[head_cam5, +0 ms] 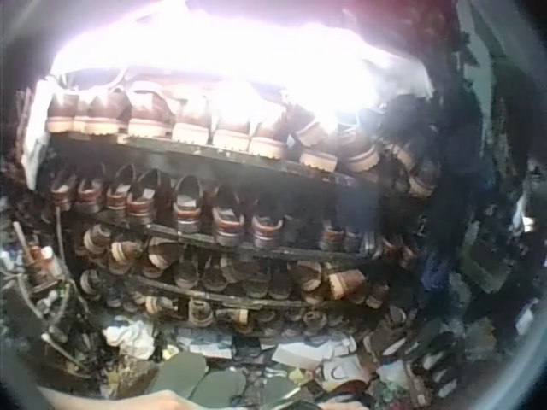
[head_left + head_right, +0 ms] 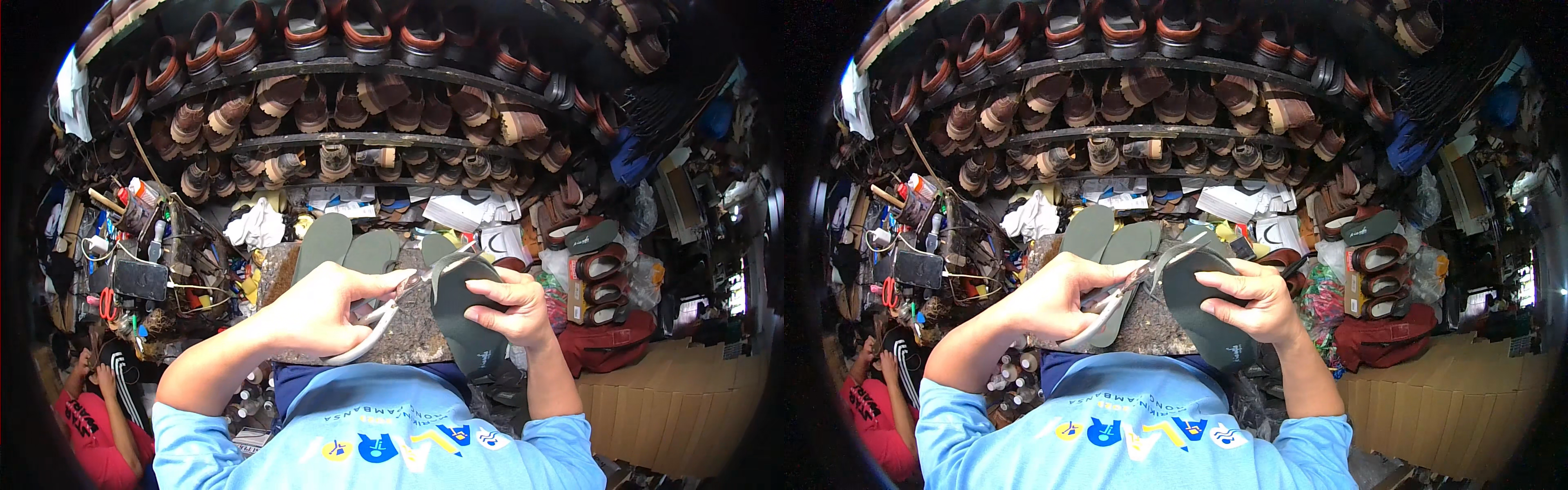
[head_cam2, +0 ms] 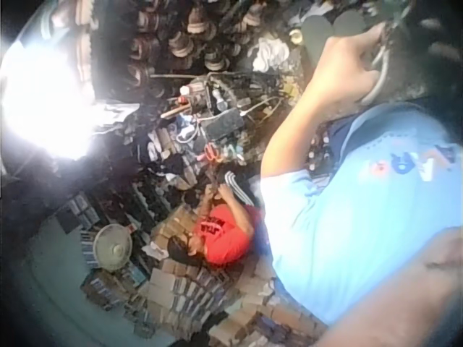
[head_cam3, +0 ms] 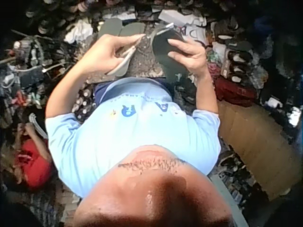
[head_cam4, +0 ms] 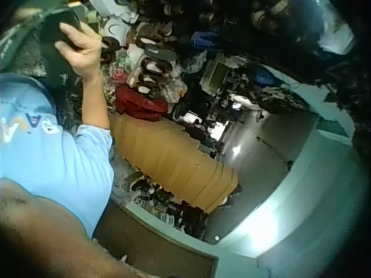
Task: The person trims excess material from shoe insoles using scissors.
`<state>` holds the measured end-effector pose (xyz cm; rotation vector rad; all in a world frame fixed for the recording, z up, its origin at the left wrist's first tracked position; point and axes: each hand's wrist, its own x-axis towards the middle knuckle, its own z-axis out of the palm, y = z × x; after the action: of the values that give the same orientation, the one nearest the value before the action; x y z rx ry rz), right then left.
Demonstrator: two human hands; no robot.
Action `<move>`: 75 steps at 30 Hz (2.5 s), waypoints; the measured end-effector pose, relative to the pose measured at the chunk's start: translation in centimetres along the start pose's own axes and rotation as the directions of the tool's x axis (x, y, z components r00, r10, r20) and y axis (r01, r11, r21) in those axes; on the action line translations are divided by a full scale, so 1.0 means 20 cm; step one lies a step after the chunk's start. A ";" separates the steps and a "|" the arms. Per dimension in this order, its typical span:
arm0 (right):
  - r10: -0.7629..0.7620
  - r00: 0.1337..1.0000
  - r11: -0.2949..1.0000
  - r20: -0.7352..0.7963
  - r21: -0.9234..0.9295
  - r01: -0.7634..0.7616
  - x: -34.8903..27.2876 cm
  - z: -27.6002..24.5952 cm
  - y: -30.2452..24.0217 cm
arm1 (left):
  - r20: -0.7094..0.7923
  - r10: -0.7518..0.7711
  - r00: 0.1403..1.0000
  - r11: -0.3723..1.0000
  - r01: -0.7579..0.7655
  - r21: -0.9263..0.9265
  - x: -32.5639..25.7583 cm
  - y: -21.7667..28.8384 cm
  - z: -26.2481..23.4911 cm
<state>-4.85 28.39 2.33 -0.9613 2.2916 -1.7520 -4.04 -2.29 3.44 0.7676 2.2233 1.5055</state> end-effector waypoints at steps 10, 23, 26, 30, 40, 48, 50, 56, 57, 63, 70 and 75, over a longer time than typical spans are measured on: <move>0.009 0.994 0.999 0.109 -0.054 -0.003 -0.01 -0.03 0.01 | 0.111 0.004 0.994 0.998 -0.011 0.061 0.01 0.02 -0.06; -0.001 0.974 0.997 0.228 -0.071 0.017 0.02 -0.06 -0.03 | 0.182 -0.024 0.983 0.994 0.004 0.110 0.01 0.03 -0.08; -0.015 0.965 0.993 0.262 -0.112 0.046 0.03 -0.07 -0.04 | 0.244 -0.129 0.961 0.989 0.107 0.103 0.03 0.10 -0.11; 0.022 0.953 0.987 0.301 -0.159 0.027 0.04 -0.08 -0.04 | 0.270 -0.206 0.941 0.974 0.170 0.151 0.02 0.07 -0.11; 0.063 0.948 0.984 0.311 -0.176 -0.007 0.01 -0.17 0.01 | 0.242 -0.052 0.969 0.996 0.031 0.088 -0.09 -0.09 -0.16; 0.097 0.830 0.978 0.550 -0.206 0.023 0.12 0.02 0.02 | -0.122 0.132 0.984 0.991 -0.131 0.021 0.08 -0.06 0.19; 0.097 0.782 0.988 0.616 -0.152 -0.004 0.15 0.03 0.02 | -0.147 0.058 0.987 0.998 -0.059 -0.004 0.09 -0.05 0.24; 0.203 0.788 0.735 0.581 0.442 -0.515 -0.05 -0.46 0.14 | -0.351 -0.304 0.886 0.852 0.089 -0.515 0.01 -0.25 0.19; 0.121 0.871 0.595 0.477 0.667 -0.448 -0.10 -0.48 0.18 | -0.373 -0.337 0.864 0.841 0.099 -0.532 0.00 -0.25 0.17; 0.286 0.952 0.511 -0.110 0.858 -0.054 -0.13 0.22 0.41 | -0.530 -0.326 0.782 0.830 -0.031 -0.557 0.11 -0.25 0.25; 0.552 0.776 0.413 -0.307 0.908 0.065 0.20 0.56 0.25 | -0.587 -0.262 0.766 0.857 -0.095 -0.506 0.06 -0.25 0.23; 0.566 0.698 0.410 -0.438 0.885 0.223 0.26 0.49 0.17 | -0.399 -0.313 0.862 0.950 0.276 -0.149 -0.22 -0.33 0.32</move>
<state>-6.07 17.85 -2.42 0.2795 0.9972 -2.9830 1.40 -2.09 -5.08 0.0599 2.4084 1.7129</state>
